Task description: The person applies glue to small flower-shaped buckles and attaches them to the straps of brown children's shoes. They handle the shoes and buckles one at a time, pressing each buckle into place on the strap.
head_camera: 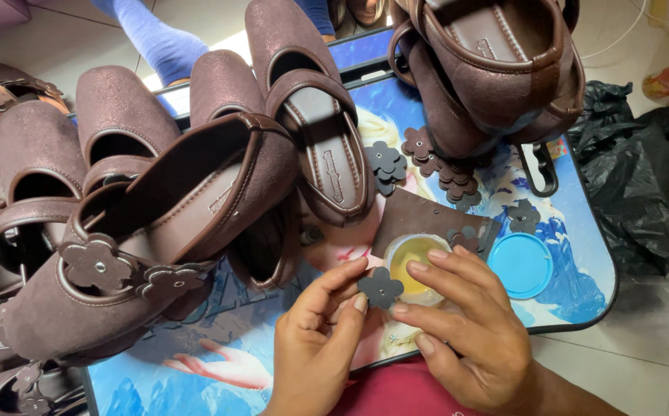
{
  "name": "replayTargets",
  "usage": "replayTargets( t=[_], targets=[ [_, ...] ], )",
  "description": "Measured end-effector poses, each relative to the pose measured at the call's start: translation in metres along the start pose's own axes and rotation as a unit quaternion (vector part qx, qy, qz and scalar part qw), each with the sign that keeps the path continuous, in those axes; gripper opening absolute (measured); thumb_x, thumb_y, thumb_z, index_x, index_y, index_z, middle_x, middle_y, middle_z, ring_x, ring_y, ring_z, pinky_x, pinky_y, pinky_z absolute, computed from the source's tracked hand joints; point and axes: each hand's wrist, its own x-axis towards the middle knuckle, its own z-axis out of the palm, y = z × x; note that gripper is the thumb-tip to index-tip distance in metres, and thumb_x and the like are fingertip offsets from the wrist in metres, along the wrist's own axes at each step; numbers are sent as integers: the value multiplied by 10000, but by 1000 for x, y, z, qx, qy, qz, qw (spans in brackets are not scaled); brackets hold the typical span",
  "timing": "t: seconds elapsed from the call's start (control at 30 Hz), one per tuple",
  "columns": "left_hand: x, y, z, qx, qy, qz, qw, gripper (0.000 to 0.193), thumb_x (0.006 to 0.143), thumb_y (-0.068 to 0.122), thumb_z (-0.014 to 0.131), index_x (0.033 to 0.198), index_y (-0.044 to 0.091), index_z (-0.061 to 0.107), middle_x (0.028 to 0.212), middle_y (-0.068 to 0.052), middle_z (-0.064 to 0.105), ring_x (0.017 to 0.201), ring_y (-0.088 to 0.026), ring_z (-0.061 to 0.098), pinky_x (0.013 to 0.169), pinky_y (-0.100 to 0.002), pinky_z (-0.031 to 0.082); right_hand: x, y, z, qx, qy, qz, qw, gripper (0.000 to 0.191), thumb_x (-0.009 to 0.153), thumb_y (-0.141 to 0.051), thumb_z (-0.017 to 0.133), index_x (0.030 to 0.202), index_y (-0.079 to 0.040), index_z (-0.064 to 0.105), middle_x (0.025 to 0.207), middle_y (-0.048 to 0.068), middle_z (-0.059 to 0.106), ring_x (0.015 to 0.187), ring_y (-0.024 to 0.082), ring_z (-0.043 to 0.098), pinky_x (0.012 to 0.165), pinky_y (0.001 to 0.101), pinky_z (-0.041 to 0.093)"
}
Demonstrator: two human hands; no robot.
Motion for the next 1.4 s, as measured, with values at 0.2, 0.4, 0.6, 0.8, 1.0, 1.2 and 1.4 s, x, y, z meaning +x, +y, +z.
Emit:
replayTargets(
  t=[0.2, 0.4, 0.6, 0.8, 1.0, 1.2, 1.4],
  targets=[
    [-6, 6, -3, -5, -17, 2, 1000, 426, 934, -69, 546, 1357, -53, 597, 1276, -148, 726, 1176, -177, 705, 1017, -325, 578, 9, -3, 14, -75, 10, -40, 996, 388, 810, -40, 698, 1191, -103, 734, 1386, 143, 605, 1369, 345, 509, 1203, 532, 347],
    [-4, 3, -8, -74, -11, -23, 997, 446, 942, -71, 565, 1387, -46, 575, 1249, -171, 734, 1129, -186, 700, 959, -315, 568, 8, -2, 13, -95, -5, -68, 993, 407, 794, -96, 697, 1195, -152, 731, 1393, 130, 598, 1363, 332, 496, 1197, 526, 315],
    [-5, 2, -10, -54, -31, -42, 997, 457, 946, -76, 566, 1401, -43, 579, 1286, -158, 726, 1140, -170, 694, 953, -288, 562, 5, 1, 15, -103, 0, -50, 993, 440, 796, -90, 692, 1231, -152, 718, 1411, 137, 587, 1374, 350, 486, 1222, 537, 312],
    [-7, 3, -11, -89, -42, -72, 993, 464, 942, -70, 554, 1404, -37, 570, 1290, -144, 716, 1143, -156, 694, 943, -295, 578, 5, -2, 18, -122, -1, -76, 990, 441, 806, -100, 707, 1241, -169, 723, 1411, 130, 582, 1367, 346, 481, 1211, 534, 302],
    [-8, -1, -15, -76, -16, -34, 996, 440, 948, -71, 573, 1387, -52, 586, 1244, -172, 736, 1102, -173, 710, 922, -302, 584, 1, -8, 20, -135, 17, -65, 989, 428, 794, -80, 707, 1217, -141, 731, 1385, 132, 603, 1361, 334, 494, 1206, 527, 307],
    [-9, -2, -19, -91, -23, -25, 995, 432, 956, -70, 563, 1387, -60, 579, 1238, -163, 733, 1105, -161, 705, 944, -296, 573, 1, -15, 24, -120, 13, -79, 989, 404, 801, -89, 715, 1201, -137, 736, 1369, 135, 609, 1348, 329, 502, 1200, 514, 310],
    [-14, 1, -28, -95, -52, -50, 993, 440, 952, -53, 566, 1392, -55, 576, 1247, -149, 733, 1098, -161, 710, 948, -294, 581, 4, -15, 20, -130, 50, -19, 990, 429, 819, -46, 714, 1246, -76, 681, 1360, 187, 620, 1331, 366, 549, 1188, 536, 374]
  ],
)
